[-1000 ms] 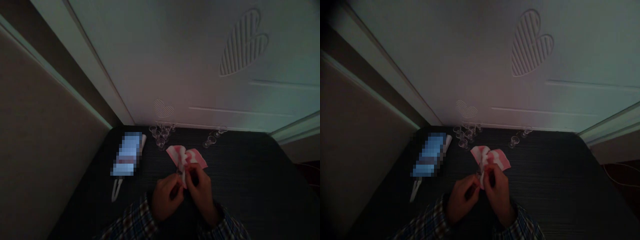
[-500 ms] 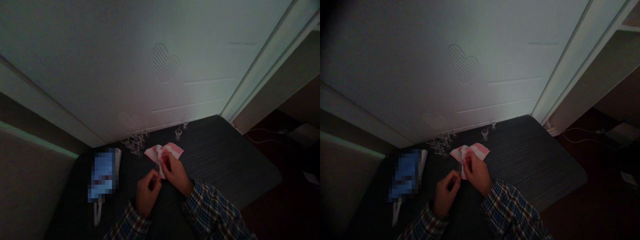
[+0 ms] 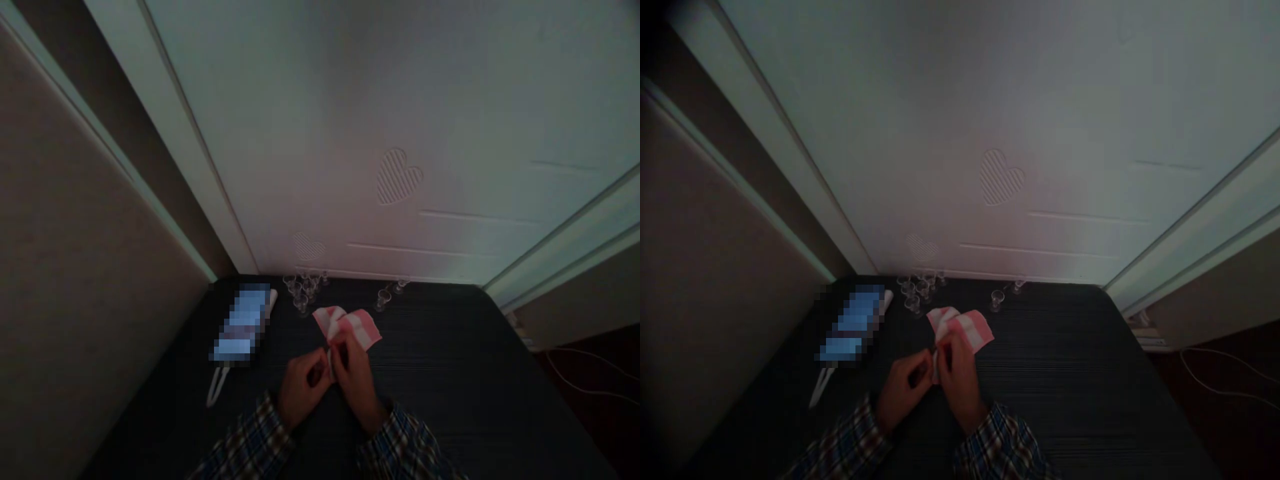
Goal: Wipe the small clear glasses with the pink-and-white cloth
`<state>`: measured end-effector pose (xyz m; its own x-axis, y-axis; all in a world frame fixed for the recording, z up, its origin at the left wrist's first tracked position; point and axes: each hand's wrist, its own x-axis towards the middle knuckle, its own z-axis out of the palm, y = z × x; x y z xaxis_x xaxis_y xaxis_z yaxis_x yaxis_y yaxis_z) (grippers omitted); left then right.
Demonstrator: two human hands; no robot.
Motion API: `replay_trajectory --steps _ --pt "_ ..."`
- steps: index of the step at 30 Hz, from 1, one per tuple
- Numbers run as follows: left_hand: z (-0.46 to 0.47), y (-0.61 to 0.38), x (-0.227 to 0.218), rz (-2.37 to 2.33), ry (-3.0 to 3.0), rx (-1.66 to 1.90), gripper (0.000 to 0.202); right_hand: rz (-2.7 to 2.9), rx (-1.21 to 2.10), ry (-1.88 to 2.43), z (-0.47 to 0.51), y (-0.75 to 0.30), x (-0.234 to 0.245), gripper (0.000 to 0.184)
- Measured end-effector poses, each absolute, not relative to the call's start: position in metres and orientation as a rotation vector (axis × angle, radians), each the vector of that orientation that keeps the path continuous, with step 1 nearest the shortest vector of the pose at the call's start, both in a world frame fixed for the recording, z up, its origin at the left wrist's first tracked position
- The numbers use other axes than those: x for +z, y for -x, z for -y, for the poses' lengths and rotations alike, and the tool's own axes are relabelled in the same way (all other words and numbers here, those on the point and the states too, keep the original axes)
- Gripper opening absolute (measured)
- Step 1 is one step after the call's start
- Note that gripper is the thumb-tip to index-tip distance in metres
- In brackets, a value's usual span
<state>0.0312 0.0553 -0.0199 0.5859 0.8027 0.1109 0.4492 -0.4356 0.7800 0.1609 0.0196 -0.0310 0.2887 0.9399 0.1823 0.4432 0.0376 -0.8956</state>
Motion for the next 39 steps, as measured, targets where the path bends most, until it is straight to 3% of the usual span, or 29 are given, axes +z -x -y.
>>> replay_trajectory --steps 15,39 --pt "-0.058 -0.035 -0.018 -0.876 -2.067 0.72 0.01 1.309 0.395 1.644 -0.017 -0.169 -0.026 0.011" --pt "-0.063 -0.035 -0.028 -0.907 -2.03 0.686 0.017 1.407 0.303 1.632 -0.023 -0.171 -0.031 0.014"
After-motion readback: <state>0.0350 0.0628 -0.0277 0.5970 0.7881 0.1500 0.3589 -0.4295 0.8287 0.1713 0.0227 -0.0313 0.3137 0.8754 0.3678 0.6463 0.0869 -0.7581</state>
